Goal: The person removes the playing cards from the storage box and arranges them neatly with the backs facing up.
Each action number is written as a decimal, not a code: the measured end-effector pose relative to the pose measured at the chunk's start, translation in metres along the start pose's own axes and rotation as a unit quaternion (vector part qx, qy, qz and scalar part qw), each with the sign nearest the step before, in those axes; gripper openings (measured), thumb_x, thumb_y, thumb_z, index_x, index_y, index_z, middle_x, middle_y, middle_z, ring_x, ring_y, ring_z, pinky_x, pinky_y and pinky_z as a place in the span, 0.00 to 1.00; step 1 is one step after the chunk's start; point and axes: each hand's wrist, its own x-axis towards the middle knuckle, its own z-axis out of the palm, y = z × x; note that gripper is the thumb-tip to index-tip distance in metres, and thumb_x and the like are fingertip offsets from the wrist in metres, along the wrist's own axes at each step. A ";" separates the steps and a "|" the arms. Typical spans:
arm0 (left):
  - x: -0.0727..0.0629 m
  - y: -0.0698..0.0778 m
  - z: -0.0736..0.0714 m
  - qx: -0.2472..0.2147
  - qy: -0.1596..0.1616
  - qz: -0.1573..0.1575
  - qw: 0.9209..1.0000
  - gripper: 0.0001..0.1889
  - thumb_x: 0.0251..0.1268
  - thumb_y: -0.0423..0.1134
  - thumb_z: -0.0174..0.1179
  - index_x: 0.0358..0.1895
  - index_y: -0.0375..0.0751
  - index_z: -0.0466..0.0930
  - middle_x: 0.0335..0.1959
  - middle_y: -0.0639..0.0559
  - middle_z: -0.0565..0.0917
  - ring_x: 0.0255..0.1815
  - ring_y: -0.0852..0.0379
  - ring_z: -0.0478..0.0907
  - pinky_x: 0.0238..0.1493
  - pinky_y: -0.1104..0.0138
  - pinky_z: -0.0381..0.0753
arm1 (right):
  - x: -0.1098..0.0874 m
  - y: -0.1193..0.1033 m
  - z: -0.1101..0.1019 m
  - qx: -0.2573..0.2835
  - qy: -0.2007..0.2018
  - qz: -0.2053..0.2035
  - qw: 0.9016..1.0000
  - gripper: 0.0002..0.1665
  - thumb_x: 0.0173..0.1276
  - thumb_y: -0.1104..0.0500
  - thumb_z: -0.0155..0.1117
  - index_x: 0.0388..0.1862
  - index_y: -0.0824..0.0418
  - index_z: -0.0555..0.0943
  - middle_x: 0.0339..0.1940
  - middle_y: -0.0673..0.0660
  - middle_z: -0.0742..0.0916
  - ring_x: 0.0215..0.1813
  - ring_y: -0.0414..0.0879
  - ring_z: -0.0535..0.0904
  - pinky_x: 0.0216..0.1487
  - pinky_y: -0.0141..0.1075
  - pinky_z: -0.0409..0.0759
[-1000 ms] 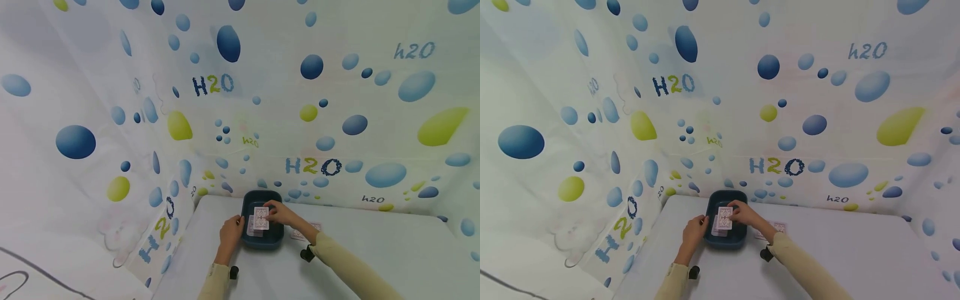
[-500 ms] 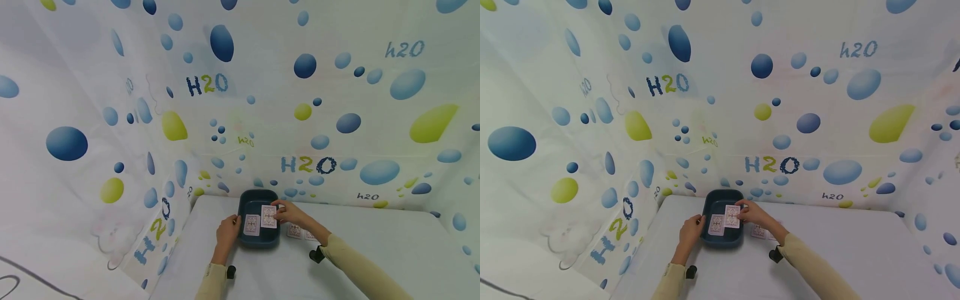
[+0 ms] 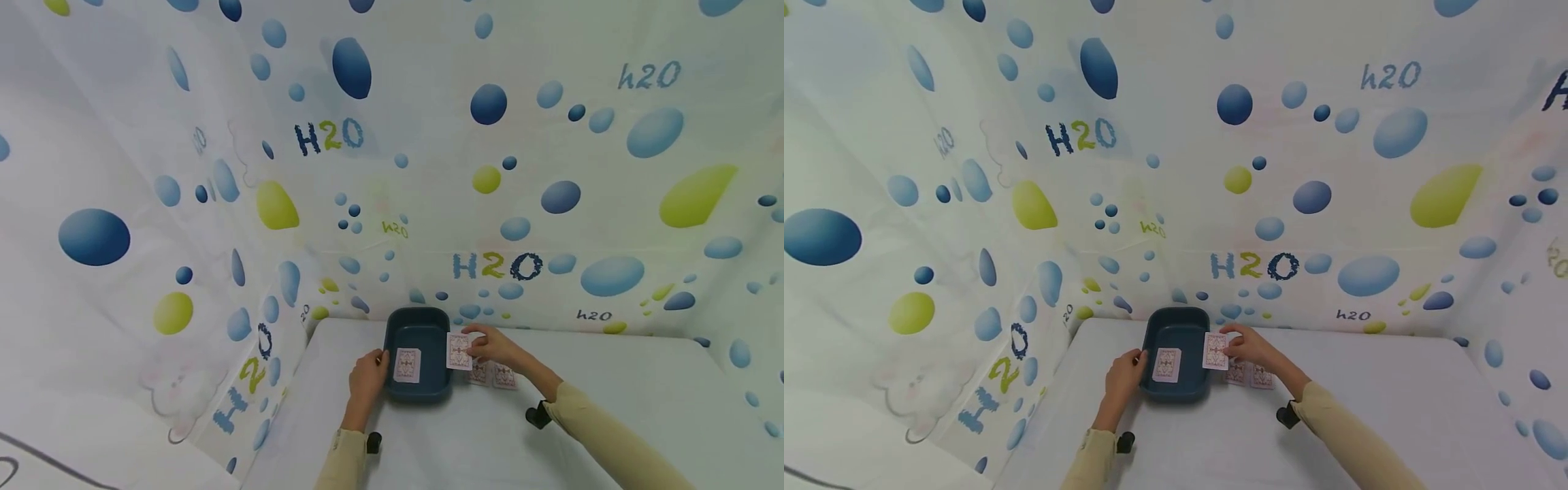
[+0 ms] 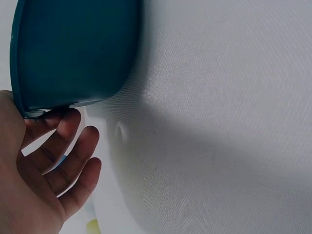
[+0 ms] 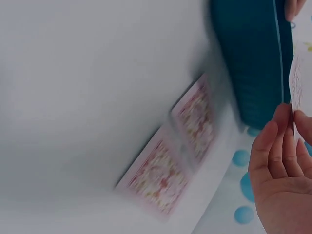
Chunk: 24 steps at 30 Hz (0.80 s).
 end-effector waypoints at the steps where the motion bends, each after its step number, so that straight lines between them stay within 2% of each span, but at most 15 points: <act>1: 0.000 0.000 0.000 0.001 0.001 -0.001 1.000 0.15 0.75 0.47 0.55 0.30 0.44 0.81 0.23 0.51 0.80 0.20 0.56 0.69 0.22 0.63 0.64 | -0.001 0.002 -0.002 -0.003 0.003 0.003 1.000 0.29 0.72 0.62 0.63 0.70 0.66 0.68 0.37 0.57 0.86 0.42 0.47 0.84 0.50 0.53 0.83; 10: 0.001 0.002 0.000 0.003 -0.004 -0.006 1.000 0.16 0.75 0.49 0.54 0.31 0.44 0.80 0.23 0.52 0.79 0.21 0.56 0.70 0.22 0.63 0.65 | -0.018 0.018 -0.022 -0.031 0.022 0.021 0.999 0.30 0.73 0.62 0.62 0.70 0.67 0.67 0.36 0.61 0.85 0.40 0.48 0.82 0.46 0.49 0.84; 18: -0.002 0.000 -0.002 0.011 -0.010 -0.023 1.000 0.15 0.75 0.49 0.54 0.32 0.44 0.80 0.24 0.51 0.79 0.22 0.55 0.70 0.24 0.64 0.65 | -0.037 0.038 -0.037 -0.015 0.022 0.033 0.999 0.29 0.72 0.63 0.63 0.68 0.67 0.68 0.33 0.54 0.82 0.37 0.45 0.79 0.42 0.40 0.83; 22: -0.001 0.000 -0.001 0.013 -0.013 -0.012 1.000 0.16 0.76 0.49 0.53 0.32 0.43 0.80 0.25 0.51 0.79 0.22 0.55 0.70 0.24 0.63 0.65 | -0.047 0.050 -0.048 -0.034 0.028 0.035 0.998 0.27 0.73 0.64 0.61 0.67 0.69 0.67 0.34 0.54 0.80 0.36 0.45 0.78 0.41 0.38 0.82; 24: -0.001 0.000 0.000 0.012 -0.013 -0.008 1.000 0.16 0.76 0.49 0.53 0.32 0.43 0.80 0.25 0.51 0.79 0.22 0.56 0.70 0.24 0.63 0.65 | -0.052 0.055 -0.053 -0.039 0.038 0.052 0.997 0.27 0.72 0.64 0.61 0.67 0.67 0.68 0.34 0.55 0.79 0.36 0.45 0.76 0.39 0.37 0.80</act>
